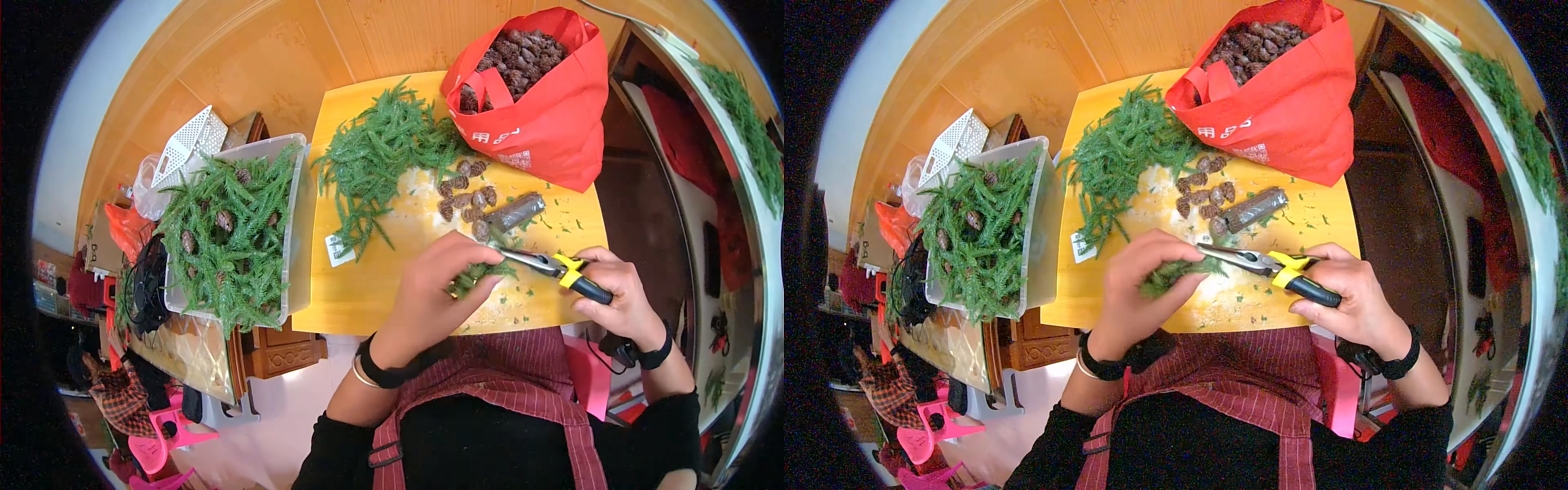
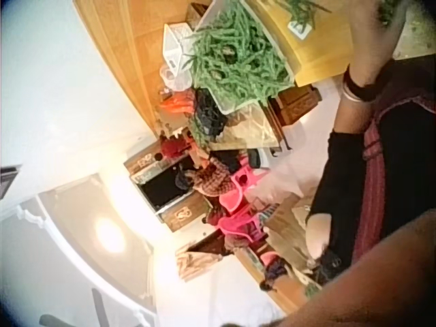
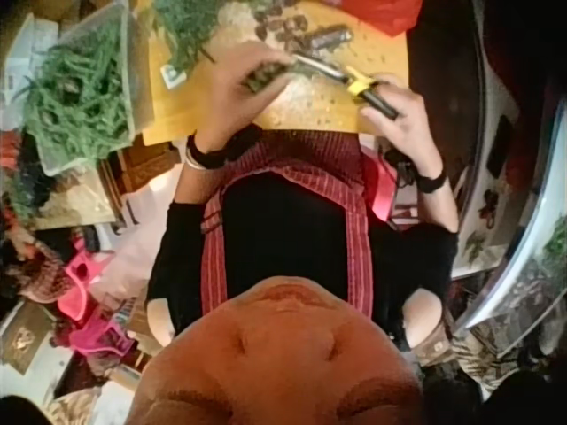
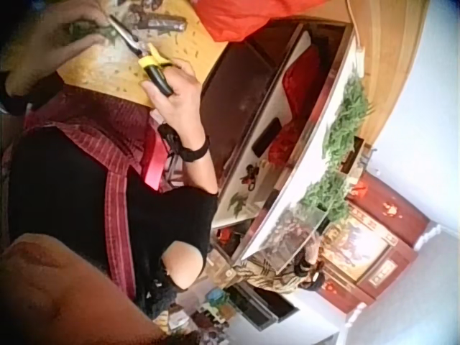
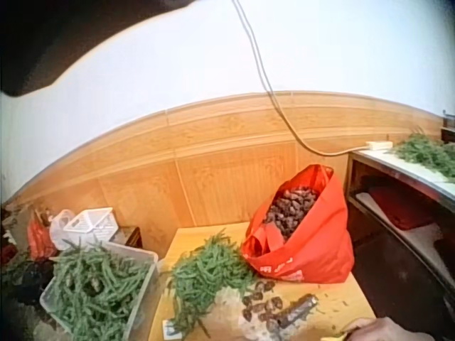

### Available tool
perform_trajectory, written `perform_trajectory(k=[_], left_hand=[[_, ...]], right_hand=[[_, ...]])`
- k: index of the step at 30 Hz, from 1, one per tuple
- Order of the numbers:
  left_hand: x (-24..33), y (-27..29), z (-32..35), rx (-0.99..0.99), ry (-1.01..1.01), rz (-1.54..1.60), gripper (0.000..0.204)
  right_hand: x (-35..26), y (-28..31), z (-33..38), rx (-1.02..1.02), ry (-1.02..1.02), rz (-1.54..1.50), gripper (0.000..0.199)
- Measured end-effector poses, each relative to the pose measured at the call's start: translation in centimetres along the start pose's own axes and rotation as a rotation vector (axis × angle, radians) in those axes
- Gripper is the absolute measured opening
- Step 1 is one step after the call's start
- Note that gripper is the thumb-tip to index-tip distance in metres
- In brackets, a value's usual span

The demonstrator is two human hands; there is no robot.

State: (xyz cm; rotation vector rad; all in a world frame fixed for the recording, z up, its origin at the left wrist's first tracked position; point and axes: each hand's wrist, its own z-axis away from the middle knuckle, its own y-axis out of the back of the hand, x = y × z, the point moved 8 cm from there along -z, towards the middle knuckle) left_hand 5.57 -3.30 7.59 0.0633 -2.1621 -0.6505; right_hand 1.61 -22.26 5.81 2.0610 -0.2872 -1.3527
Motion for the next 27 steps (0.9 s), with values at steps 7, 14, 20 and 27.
perform_trajectory(k=[7, 14, 20, 27], left_hand=[[-4.2, -3.5, 2.8, -0.224, 0.641, 1.156, 0.032], [-4.4, -5.3, 4.3, -0.328, 0.775, 1.441, 0.044], [-3.0, -1.9, 0.6, -0.168, 0.231, 0.562, 0.025], [-2.9, -1.8, 0.9, -0.17, 0.335, 0.572, 0.02]], right_hand=[[-0.4, -0.2, -0.7, -0.062, 0.082, -0.042, 0.025], [-0.5, -0.5, -0.7, -0.105, 0.089, -0.115, 0.027], [-0.2, -0.3, -0.2, -0.075, 0.001, 0.001, 0.025], [0.2, 0.0, 0.0, 0.029, -0.011, -0.01, 0.04]])
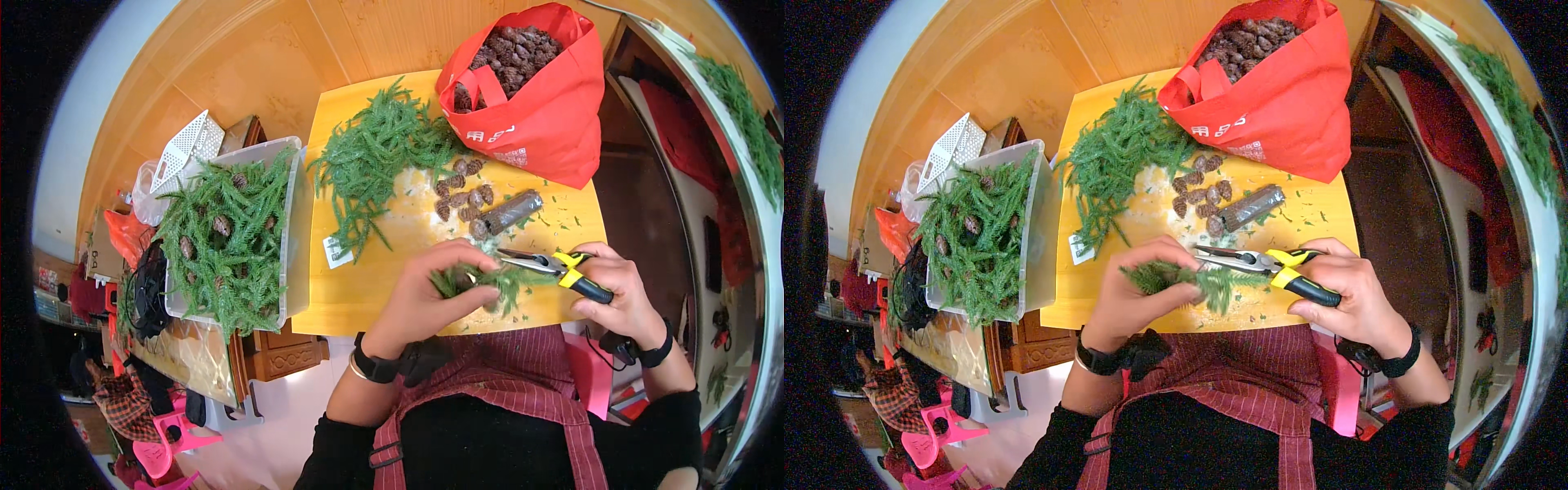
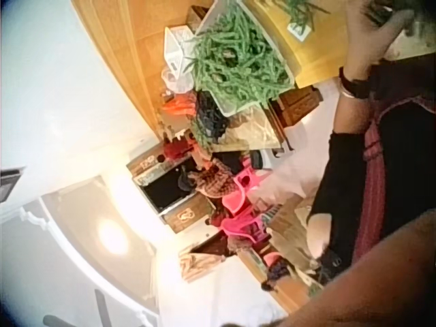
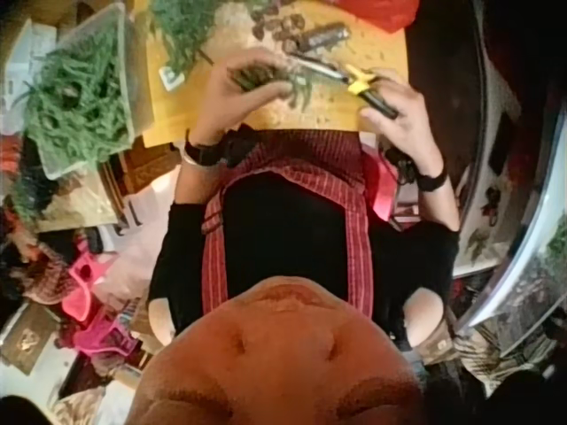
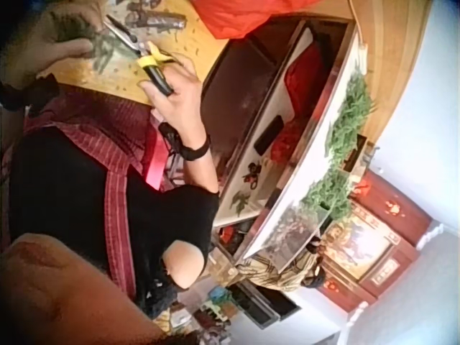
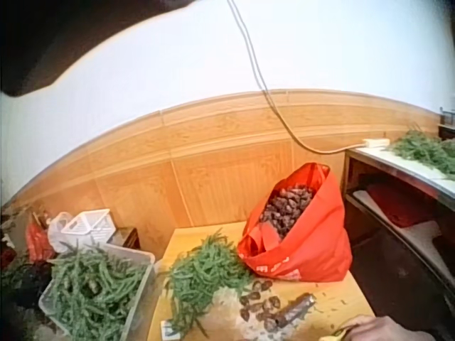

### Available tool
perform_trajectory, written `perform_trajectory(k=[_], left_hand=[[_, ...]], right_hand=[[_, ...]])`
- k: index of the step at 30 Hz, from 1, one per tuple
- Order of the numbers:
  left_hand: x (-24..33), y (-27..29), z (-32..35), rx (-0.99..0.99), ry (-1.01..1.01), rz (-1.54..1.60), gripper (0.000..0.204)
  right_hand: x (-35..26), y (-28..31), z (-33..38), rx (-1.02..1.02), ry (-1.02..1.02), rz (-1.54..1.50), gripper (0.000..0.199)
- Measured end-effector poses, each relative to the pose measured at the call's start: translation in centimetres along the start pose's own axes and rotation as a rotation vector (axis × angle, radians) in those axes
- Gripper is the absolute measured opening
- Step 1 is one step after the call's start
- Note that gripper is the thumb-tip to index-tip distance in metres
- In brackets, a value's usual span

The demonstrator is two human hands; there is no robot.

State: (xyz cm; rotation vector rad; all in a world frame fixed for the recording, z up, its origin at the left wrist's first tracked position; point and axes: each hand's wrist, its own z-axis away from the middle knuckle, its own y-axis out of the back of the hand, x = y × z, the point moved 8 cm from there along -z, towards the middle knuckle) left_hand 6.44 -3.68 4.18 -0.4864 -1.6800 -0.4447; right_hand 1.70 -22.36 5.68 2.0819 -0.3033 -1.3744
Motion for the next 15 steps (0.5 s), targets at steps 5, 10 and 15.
perform_trajectory(k=[5, 10, 15], left_hand=[[-2.3, -1.2, 0.7, -0.079, 0.2, 0.552, 0.024], [-3.4, -2.1, 1.2, -0.158, 0.254, 0.832, 0.028], [-3.2, -2.3, 1.4, -0.129, 0.335, 0.831, 0.031]], right_hand=[[-0.1, -0.1, -0.4, -0.042, 0.058, -0.109, 0.033], [0.7, -0.8, -0.2, -0.117, 0.038, -0.194, 0.025], [0.8, -1.1, -0.1, -0.114, 0.009, -0.194, 0.035]])
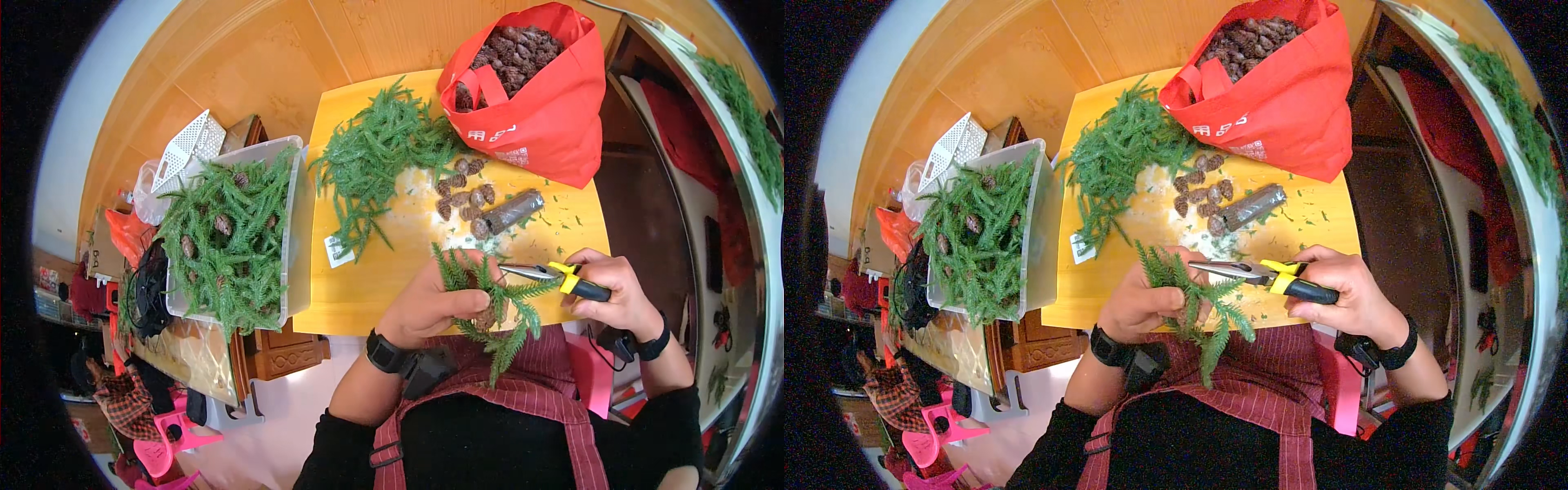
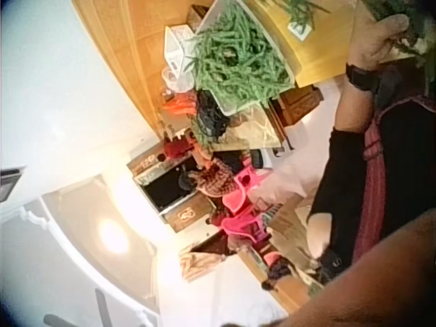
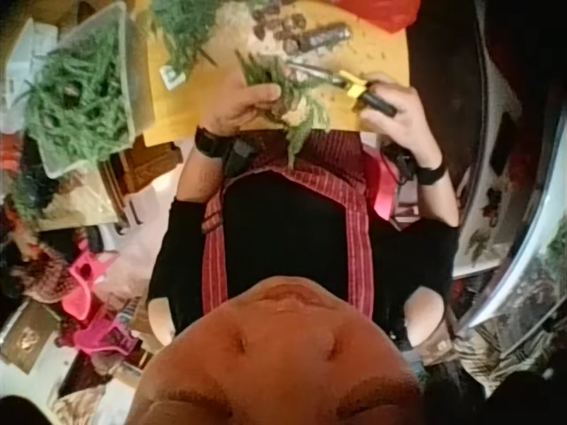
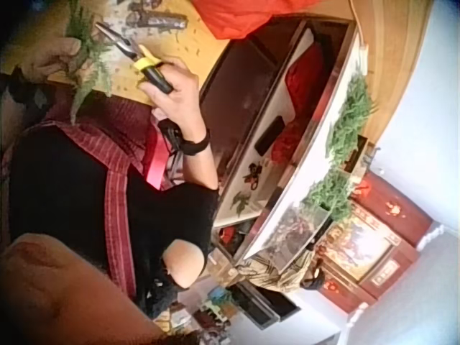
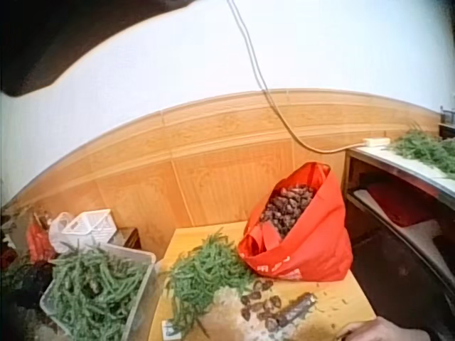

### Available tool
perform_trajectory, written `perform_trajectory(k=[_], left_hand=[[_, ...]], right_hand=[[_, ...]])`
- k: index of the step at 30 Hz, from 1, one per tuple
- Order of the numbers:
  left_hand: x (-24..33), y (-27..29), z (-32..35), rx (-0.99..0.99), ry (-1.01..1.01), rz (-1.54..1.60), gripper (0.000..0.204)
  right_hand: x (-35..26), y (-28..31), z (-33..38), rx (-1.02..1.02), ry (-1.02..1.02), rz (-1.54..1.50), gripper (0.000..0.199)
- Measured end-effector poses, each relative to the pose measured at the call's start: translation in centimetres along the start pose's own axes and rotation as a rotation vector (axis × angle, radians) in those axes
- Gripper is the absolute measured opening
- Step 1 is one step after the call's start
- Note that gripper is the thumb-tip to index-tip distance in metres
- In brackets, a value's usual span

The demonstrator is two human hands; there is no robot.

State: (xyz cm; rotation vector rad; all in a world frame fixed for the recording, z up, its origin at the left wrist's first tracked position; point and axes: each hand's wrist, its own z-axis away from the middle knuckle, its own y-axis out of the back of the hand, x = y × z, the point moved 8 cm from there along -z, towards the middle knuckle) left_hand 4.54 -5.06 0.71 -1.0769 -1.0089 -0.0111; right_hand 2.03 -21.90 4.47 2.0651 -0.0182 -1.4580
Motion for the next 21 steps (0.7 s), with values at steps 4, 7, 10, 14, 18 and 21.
perform_trajectory(k=[4, 7, 10, 14, 18, 21], left_hand=[[1.3, 0.3, -0.4, 0.074, -0.114, -0.206, 0.029], [5.1, -2.0, 0.3, 0.158, -0.548, -1.107, 0.021], [6.1, -3.8, 1.5, 0.271, -0.782, -1.298, 0.02], [5.1, -2.1, 0.8, 0.208, -0.459, -0.912, 0.022], [2.8, -0.9, 0.4, 0.108, -0.19, -0.388, 0.029], [1.2, -0.2, 0.4, 0.117, -0.071, -0.191, 0.039]], right_hand=[[0.0, 0.2, 0.4, 0.022, -0.009, 0.091, 0.027], [-0.3, 0.3, 0.8, 0.137, -0.059, 0.184, 0.029], [-0.4, 0.0, 1.0, 0.175, -0.05, 0.2, 0.025], [0.3, 0.0, 0.8, 0.124, -0.046, 0.028, 0.03], [0.0, 0.0, 0.3, 0.058, 0.022, 0.048, 0.037], [-0.1, 0.0, 0.0, 0.067, 0.034, 0.076, 0.037]])
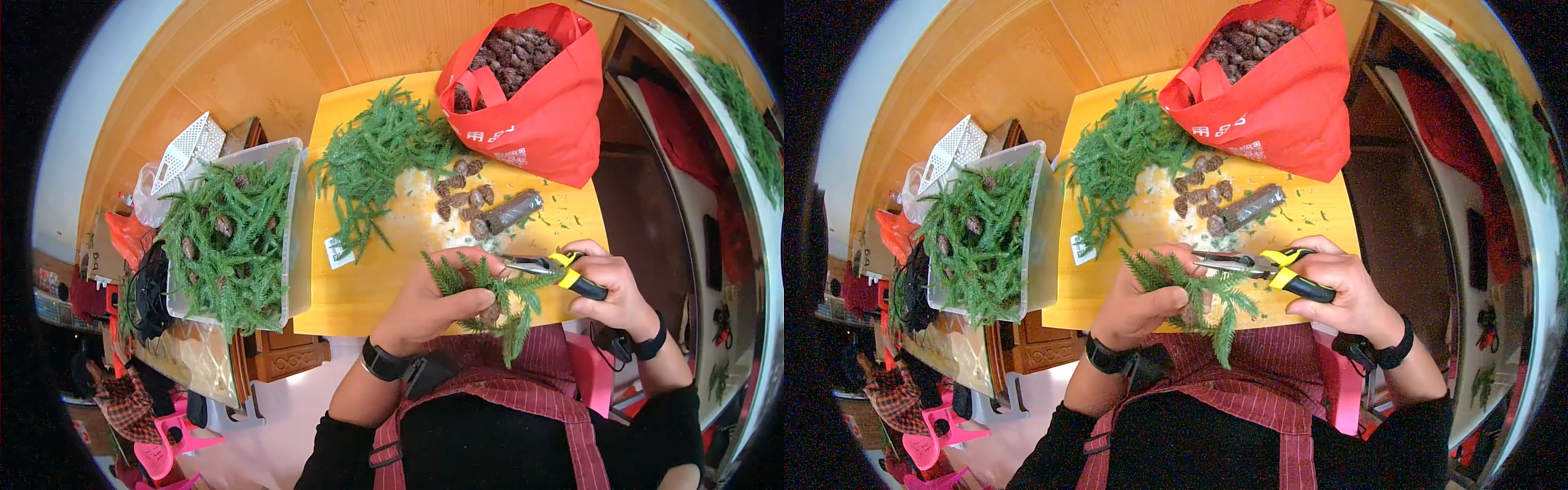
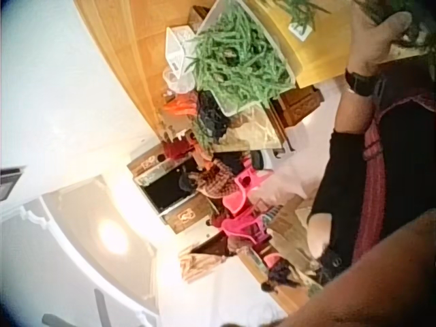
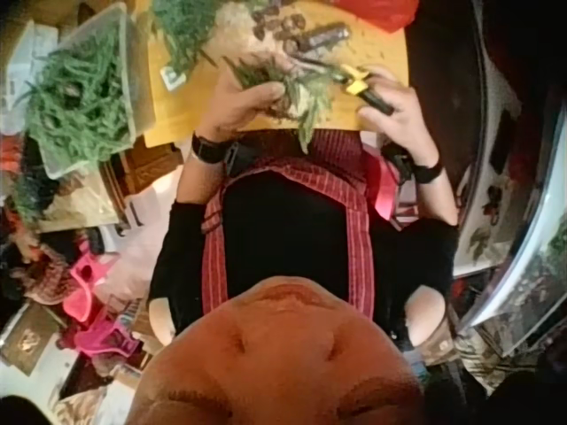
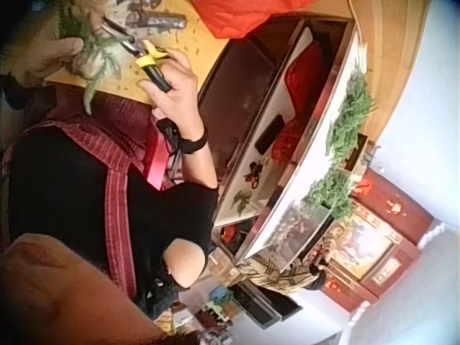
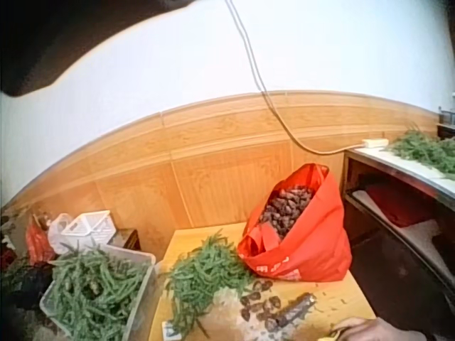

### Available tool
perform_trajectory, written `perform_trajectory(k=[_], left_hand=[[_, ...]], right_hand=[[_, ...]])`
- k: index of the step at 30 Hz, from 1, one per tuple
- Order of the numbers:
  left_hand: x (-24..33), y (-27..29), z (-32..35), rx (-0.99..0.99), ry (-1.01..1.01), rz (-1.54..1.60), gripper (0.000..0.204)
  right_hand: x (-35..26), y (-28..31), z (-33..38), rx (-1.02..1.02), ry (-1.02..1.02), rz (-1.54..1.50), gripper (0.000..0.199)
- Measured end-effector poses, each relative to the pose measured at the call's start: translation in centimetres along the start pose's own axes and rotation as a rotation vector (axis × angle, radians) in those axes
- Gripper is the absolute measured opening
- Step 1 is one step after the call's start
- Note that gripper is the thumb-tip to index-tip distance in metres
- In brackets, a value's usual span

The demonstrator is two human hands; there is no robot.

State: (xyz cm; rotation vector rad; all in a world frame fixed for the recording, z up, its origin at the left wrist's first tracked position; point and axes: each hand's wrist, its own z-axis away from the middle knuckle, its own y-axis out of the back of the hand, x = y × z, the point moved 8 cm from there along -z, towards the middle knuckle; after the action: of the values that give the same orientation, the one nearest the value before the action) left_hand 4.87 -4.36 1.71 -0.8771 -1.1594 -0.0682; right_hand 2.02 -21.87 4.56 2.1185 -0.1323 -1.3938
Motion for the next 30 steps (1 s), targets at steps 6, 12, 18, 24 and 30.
perform_trajectory(k=[6, 12, 18, 24, 30], left_hand=[[-0.9, 0.3, 0.3, -0.007, 0.098, 0.13, 0.05], [0.5, -0.1, -0.2, 0.006, -0.043, -0.114, 0.036], [1.7, -0.5, -0.3, -0.008, -0.217, -0.363, 0.029], [0.8, -0.7, -0.3, 0.036, -0.112, -0.249, 0.029], [-0.1, -0.3, -0.7, 0.044, -0.016, -0.261, 0.03]], right_hand=[[-0.3, 0.4, 0.0, 0.066, 0.034, 0.045, 0.038], [-0.8, 0.5, 0.6, 0.106, 0.076, 0.246, 0.037], [0.6, -0.3, 0.9, 0.011, -0.129, -0.072, 0.041], [1.3, -2.0, 1.2, -0.075, -0.309, -0.409, 0.05], [2.0, -2.7, 1.3, -0.057, -0.393, -0.583, 0.052]])
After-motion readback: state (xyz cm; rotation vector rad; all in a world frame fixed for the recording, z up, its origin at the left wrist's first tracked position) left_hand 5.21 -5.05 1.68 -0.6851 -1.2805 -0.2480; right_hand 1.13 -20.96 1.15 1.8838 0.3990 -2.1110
